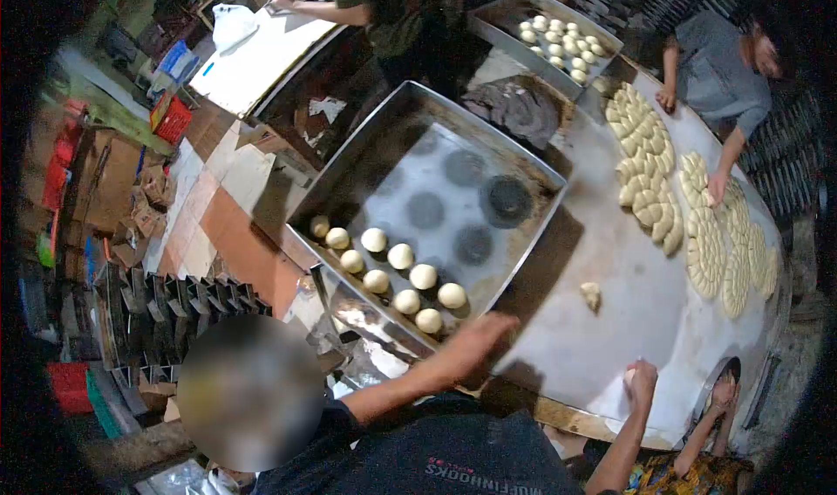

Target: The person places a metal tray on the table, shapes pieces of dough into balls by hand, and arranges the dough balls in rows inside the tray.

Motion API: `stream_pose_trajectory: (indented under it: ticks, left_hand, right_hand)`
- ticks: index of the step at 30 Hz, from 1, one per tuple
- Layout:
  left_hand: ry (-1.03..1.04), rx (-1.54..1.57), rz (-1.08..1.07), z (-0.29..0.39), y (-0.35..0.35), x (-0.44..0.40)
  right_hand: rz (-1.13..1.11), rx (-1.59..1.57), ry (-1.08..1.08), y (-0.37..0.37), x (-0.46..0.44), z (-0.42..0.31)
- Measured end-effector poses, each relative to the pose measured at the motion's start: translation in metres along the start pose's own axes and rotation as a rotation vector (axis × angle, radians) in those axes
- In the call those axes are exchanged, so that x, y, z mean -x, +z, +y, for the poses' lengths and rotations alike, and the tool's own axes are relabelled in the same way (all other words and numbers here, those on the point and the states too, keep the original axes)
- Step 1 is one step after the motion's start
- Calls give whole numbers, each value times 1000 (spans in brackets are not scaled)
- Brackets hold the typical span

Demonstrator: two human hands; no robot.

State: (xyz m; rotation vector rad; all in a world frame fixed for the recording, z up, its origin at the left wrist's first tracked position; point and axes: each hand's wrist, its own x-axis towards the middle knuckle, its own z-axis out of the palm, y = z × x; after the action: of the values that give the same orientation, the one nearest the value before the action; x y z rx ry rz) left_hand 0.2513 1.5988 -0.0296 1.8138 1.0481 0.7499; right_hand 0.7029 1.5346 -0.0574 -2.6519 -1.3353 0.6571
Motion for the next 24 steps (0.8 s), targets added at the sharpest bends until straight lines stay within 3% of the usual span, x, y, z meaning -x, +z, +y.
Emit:
stream_pose_trajectory:
  ticks: [2,3,4,5,6,7,8,9,11,13,15,18,20,22,23,24]
  left_hand:
    - [-99,-316,173,-6,-97,-5]
    - [-116,-457,258,-38,-140,-7]
    - [-123,-551,454,-30,-181,-6]
    - [-250,-711,452,-63,-214,-9]
    - [-288,-783,493,-91,-237,-8]
    - [-270,-756,534,-118,-251,-6]
    - [-420,-767,443,-148,-260,-4]
    - [-428,-755,452,-153,-264,3]
    - [-398,-617,484,-155,-269,9]
    - [-319,-684,599,-91,-265,25]
    - [-380,-608,758,-69,-266,36]
    - [-404,-596,818,-37,-253,37]
    - [-313,-589,694,-31,-230,11]
    - [-153,-531,480,-3,-191,-35]
    - [-59,-337,274,24,-170,-64]
    - [88,-353,104,36,-145,-94]
  right_hand:
    - [-127,-259,15,1,-2,-54]
    - [-184,-539,-19,4,5,-105]
    - [-250,-678,-85,7,22,-166]
    - [-239,-829,-364,20,44,-225]
    - [-187,-599,-735,38,50,-272]
    - [-150,-384,-933,32,74,-337]
    - [-176,-463,-1132,33,95,-394]
    - [0,-483,-1358,51,105,-438]
    - [-192,-671,-1460,99,121,-501]
    - [-275,-574,-1465,153,123,-545]
    - [-103,-53,-1607,184,116,-550]
    - [-130,-296,-1592,153,105,-507]
    - [51,-503,-1538,120,74,-446]
    - [372,-522,-1206,84,46,-365]
    - [461,-484,-1087,59,35,-328]
    - [560,-546,-861,47,27,-294]
